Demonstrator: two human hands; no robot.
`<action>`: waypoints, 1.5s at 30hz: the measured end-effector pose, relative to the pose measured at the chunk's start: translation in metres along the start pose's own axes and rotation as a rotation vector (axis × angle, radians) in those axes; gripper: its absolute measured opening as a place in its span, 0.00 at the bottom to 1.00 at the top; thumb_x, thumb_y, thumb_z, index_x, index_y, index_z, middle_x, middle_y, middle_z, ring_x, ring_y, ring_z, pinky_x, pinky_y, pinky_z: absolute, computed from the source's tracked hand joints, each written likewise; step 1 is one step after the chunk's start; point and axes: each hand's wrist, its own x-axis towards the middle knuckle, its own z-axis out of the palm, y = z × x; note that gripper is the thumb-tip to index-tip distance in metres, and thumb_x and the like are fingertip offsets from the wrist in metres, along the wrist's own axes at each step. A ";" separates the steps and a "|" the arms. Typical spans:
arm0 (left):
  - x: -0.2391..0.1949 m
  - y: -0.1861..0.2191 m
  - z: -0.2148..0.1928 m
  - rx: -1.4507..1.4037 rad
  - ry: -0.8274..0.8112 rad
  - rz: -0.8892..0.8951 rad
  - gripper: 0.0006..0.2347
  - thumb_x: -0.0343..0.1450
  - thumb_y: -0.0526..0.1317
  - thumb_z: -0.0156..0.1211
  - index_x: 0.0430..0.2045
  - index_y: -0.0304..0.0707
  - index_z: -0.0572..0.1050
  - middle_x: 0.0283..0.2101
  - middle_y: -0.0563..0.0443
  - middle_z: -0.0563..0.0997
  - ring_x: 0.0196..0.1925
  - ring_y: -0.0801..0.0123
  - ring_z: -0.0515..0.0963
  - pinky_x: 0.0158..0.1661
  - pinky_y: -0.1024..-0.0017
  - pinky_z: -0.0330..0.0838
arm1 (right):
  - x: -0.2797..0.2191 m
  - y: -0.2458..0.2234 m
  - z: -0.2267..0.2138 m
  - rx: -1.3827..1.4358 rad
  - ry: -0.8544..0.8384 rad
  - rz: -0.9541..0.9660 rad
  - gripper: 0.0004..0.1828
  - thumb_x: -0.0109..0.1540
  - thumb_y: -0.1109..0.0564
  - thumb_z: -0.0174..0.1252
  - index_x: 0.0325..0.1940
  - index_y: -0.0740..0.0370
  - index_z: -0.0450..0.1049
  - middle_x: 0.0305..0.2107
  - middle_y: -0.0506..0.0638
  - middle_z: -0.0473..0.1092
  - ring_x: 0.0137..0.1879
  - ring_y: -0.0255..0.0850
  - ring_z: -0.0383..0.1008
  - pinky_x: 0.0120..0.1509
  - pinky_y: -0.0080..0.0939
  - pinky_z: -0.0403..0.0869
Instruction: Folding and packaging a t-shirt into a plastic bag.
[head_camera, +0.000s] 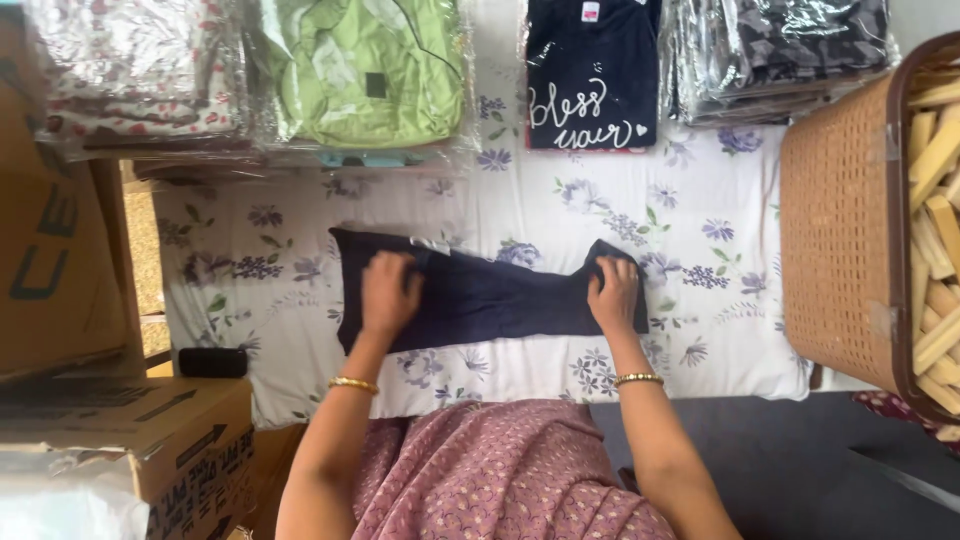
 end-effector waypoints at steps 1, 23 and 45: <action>-0.005 0.011 -0.008 0.025 -0.098 0.066 0.14 0.67 0.38 0.66 0.46 0.41 0.74 0.47 0.45 0.75 0.52 0.51 0.74 0.51 0.54 0.67 | 0.001 -0.005 -0.002 -0.043 -0.021 -0.086 0.22 0.58 0.62 0.63 0.57 0.55 0.72 0.50 0.54 0.67 0.56 0.55 0.69 0.60 0.54 0.69; 0.001 -0.061 -0.052 -0.236 -0.609 -0.120 0.09 0.67 0.36 0.70 0.39 0.42 0.81 0.38 0.48 0.83 0.39 0.55 0.82 0.40 0.61 0.75 | 0.069 0.004 -0.014 -0.330 -0.246 -0.253 0.37 0.50 0.67 0.64 0.62 0.44 0.75 0.64 0.44 0.65 0.67 0.47 0.63 0.66 0.61 0.62; 0.107 -0.120 -0.008 0.175 -0.096 -0.042 0.05 0.72 0.36 0.63 0.31 0.48 0.85 0.40 0.57 0.85 0.48 0.57 0.76 0.51 0.57 0.66 | 0.100 0.048 -0.001 -0.071 -0.016 0.323 0.11 0.56 0.52 0.72 0.38 0.55 0.81 0.39 0.53 0.75 0.47 0.54 0.75 0.51 0.52 0.73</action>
